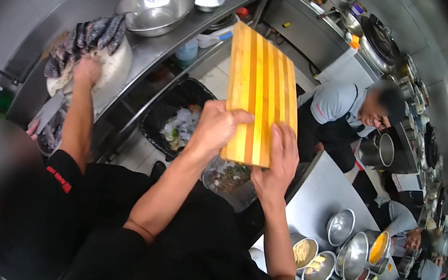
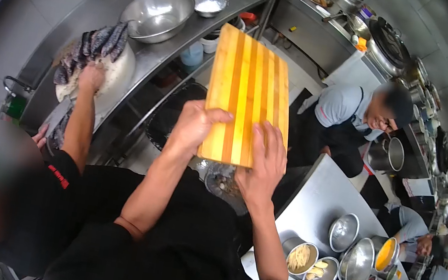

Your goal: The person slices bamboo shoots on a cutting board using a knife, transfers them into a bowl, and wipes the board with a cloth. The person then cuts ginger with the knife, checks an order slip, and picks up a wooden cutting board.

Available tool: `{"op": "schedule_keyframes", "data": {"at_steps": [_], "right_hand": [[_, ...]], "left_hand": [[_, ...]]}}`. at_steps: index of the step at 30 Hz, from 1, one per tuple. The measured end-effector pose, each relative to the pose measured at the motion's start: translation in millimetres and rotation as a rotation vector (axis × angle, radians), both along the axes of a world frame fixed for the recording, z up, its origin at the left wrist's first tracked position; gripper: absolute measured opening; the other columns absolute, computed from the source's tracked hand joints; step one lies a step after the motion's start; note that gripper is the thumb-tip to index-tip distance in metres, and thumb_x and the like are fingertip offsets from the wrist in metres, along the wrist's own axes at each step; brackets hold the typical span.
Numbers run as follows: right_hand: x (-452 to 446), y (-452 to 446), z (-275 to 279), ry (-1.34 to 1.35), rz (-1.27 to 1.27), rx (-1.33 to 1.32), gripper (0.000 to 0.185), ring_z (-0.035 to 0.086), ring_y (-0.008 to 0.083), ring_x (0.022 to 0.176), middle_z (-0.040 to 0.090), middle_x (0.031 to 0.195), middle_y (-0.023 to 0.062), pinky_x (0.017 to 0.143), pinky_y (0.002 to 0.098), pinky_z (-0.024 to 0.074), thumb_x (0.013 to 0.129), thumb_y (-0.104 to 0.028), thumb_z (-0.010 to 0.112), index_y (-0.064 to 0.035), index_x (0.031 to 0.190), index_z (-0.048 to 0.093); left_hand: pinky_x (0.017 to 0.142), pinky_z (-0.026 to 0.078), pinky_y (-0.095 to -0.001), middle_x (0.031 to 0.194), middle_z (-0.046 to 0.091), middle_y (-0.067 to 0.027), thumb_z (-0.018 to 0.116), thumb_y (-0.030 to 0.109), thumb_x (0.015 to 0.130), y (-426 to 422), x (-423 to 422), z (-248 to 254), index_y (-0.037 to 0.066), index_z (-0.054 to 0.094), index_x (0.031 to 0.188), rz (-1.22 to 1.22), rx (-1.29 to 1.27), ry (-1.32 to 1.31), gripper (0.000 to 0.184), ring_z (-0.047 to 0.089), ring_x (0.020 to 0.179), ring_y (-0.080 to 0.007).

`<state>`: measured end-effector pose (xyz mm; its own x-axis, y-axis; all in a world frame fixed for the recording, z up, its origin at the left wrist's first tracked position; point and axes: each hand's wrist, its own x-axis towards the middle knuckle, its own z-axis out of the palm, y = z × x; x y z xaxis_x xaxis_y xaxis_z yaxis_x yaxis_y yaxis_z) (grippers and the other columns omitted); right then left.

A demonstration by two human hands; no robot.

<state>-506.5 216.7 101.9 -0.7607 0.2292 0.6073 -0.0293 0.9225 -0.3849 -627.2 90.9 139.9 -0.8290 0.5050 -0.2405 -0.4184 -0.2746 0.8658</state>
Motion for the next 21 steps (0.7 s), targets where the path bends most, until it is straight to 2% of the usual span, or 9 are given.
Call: {"op": "schedule_keyframes", "data": {"at_steps": [4, 5, 8, 9, 13, 19, 21], "right_hand": [[-42, 7, 2, 0.055, -0.023, 0.062, 0.061, 0.053, 0.0374, 0.126, 0.058, 0.134, 0.0133, 0.105, 0.0454, 0.0392, 0.071, -0.003, 0.07, -0.0102, 0.131, 0.061], [-54, 7, 5, 0.125, -0.036, 0.064, 0.053, 0.057, 0.0346, 0.122, 0.063, 0.128, 0.0119, 0.102, 0.0431, 0.0413, 0.074, -0.009, 0.071, -0.0112, 0.127, 0.066], [-83, 6, 19, 0.203, -0.036, 0.115, 0.048, 0.062, 0.0324, 0.116, 0.068, 0.122, 0.0101, 0.099, 0.0408, 0.0438, 0.075, -0.013, 0.072, -0.0115, 0.123, 0.068], [-94, 6, 26, 0.236, -0.018, 0.12, 0.046, 0.065, 0.0317, 0.111, 0.071, 0.116, 0.0103, 0.097, 0.0398, 0.0465, 0.074, -0.01, 0.071, -0.0107, 0.121, 0.07], [-129, 15, 36, 0.268, 0.093, 0.022, 0.047, 0.066, 0.0338, 0.11, 0.071, 0.115, 0.0151, 0.099, 0.0414, 0.0479, 0.073, -0.001, 0.068, -0.0065, 0.12, 0.07], [-171, 13, 49, 0.288, 0.234, -0.042, 0.042, 0.068, 0.034, 0.109, 0.072, 0.11, 0.0185, 0.102, 0.0429, 0.0489, 0.072, -0.001, 0.072, -0.001, 0.115, 0.072], [-186, 5, 57, 0.307, 0.255, -0.073, 0.039, 0.069, 0.0341, 0.108, 0.072, 0.108, 0.0191, 0.103, 0.0435, 0.0484, 0.074, -0.002, 0.072, -0.0011, 0.113, 0.072]], "left_hand": [[0.069, 0.057, -0.0304, 0.094, 0.071, -0.0196, 0.065, 0.003, 0.079, 5, -24, 17, -0.014, 0.065, 0.104, 0.044, 0.099, 0.092, 0.03, 0.071, 0.076, -0.0218], [0.069, 0.057, -0.0304, 0.094, 0.071, -0.0197, 0.065, 0.003, 0.079, 4, -31, 21, -0.015, 0.065, 0.104, 0.051, 0.119, 0.112, 0.031, 0.071, 0.076, -0.0217], [0.07, 0.057, -0.03, 0.094, 0.071, -0.0195, 0.065, 0.004, 0.08, 1, -59, 32, -0.016, 0.064, 0.104, 0.044, 0.154, 0.073, 0.031, 0.071, 0.077, -0.0215], [0.071, 0.057, -0.0302, 0.094, 0.071, -0.0194, 0.066, 0.005, 0.079, -1, -70, 35, -0.016, 0.065, 0.103, 0.032, 0.145, 0.078, 0.032, 0.071, 0.076, -0.0211], [0.072, 0.057, -0.03, 0.093, 0.072, -0.0182, 0.066, 0.007, 0.08, 1, -97, 52, -0.015, 0.066, 0.103, 0.045, 0.129, 0.109, 0.032, 0.07, 0.077, -0.0201], [0.073, 0.055, -0.0286, 0.093, 0.072, -0.0176, 0.064, 0.006, 0.082, -12, -125, 63, -0.014, 0.068, 0.101, 0.087, 0.047, 0.177, 0.029, 0.07, 0.079, -0.0188], [0.072, 0.055, -0.0296, 0.09, 0.073, -0.0149, 0.063, 0.008, 0.082, -21, -133, 72, -0.01, 0.07, 0.101, 0.168, 0.055, 0.27, 0.027, 0.069, 0.08, -0.0174]]}}
